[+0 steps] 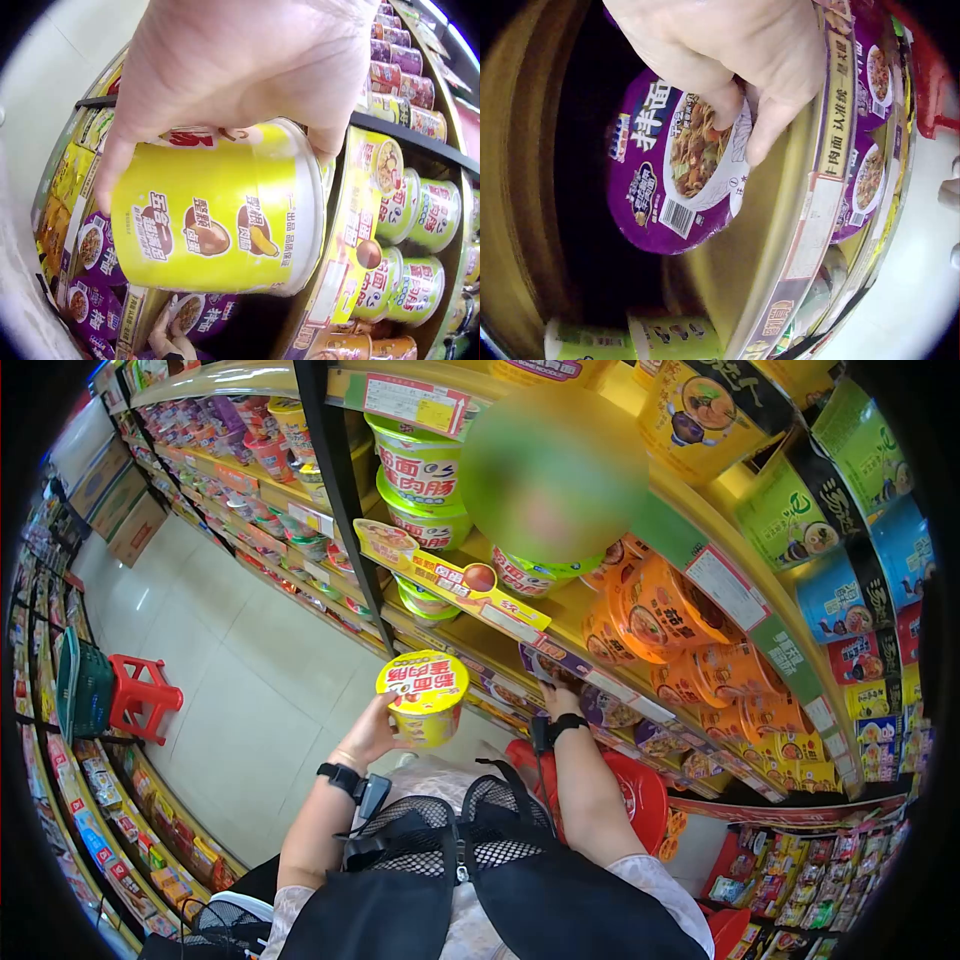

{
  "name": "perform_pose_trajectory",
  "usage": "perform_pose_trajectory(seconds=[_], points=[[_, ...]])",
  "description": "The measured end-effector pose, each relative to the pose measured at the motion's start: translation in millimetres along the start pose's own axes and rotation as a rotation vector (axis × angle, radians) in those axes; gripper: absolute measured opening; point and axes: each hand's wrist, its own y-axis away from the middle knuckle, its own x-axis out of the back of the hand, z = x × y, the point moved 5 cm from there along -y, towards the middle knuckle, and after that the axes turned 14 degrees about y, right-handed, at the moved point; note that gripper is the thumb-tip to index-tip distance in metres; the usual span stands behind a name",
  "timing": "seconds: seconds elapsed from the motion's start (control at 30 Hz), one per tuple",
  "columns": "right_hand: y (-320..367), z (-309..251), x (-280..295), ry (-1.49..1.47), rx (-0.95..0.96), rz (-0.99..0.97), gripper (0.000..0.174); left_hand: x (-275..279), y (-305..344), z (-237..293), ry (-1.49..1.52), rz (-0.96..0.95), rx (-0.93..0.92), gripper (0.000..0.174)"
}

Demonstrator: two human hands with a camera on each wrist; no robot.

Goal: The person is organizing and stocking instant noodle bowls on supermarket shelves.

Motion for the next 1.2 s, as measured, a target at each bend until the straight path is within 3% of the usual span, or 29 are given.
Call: perform_pose_trajectory(seconds=[0.03,0.1,0.17,0.2,0.23,0.3,0.37,0.43,0.5,0.6,0.63,0.7,0.73,0.77,0.83,0.97,1.03,1.1,1.17,1.2], points=[[12,31,-23,-0.179,-0.023,-0.115,0.044,1,-11,-4,0.009,-0.022,0.011,0.058],[14,9,-3,0.057,-0.177,-0.481,0.037,-6,-31,-9,0.026,-0.038,0.009,0.057],[21,-12,17,-0.018,-0.142,-0.481,0.033,-22,-51,-11,-0.009,-0.052,0.0,0.06],[21,-24,29,-0.117,-0.286,-0.446,0.03,-28,-60,-14,-0.016,-0.065,-0.012,0.061],[21,-11,27,-0.057,-0.26,-0.444,0.029,-36,-69,-16,-0.022,-0.078,-0.024,0.061],[31,-17,55,-0.35,-0.395,-0.397,0.028,-69,-84,-21,-0.05,-0.158,0.008,0.06],[27,-96,95,-1.102,-1.15,-0.076,0.028,-90,-90,-11,-0.057,-0.178,-0.139,0.058],[44,-80,105,-1.132,-1.109,-0.087,0.032,-98,-116,-18,-0.079,-0.204,-0.165,0.058],[50,-83,115,-0.983,-1.233,-0.054,0.035,-101,-132,-21,-0.012,-0.286,-0.17,0.059],[49,-75,120,-0.962,-1.196,-0.132,0.034,-113,-146,-21,-0.059,0.021,-0.236,0.061],[49,-75,122,-0.96,-1.196,-0.123,0.034,-114,-152,-23,-0.059,0.015,-0.23,0.061],[51,-80,121,-0.919,-1.205,-0.15,0.029,-105,-177,-19,-0.26,0.029,-0.422,0.059],[51,-82,116,-0.96,-1.169,-0.176,0.031,-74,-214,-21,-0.404,0.105,-0.51,0.056],[52,-84,114,-0.957,-1.172,-0.173,0.031,-69,-217,-25,-0.347,0.178,-0.533,0.05],[51,-91,112,-0.946,-1.171,-0.184,0.034,-50,-224,-27,-0.53,0.546,-0.569,0.054],[57,-81,116,-0.934,-1.176,-0.184,0.039,-59,-221,-62,-0.342,0.586,-0.384,0.056],[56,-81,120,-0.928,-1.182,-0.175,0.039,-59,-236,-70,-0.327,0.485,-0.359,0.055],[55,-79,122,-0.922,-1.188,-0.165,0.04,-76,-219,-62,-0.26,0.488,-0.308,0.054],[52,-77,119,-0.933,-1.148,-0.179,0.037,-69,-233,-50,-0.126,0.347,-0.34,0.055],[50,-76,117,-0.938,-1.128,-0.186,0.036,-58,-238,-38,-0.24,0.317,-0.313,0.047]])
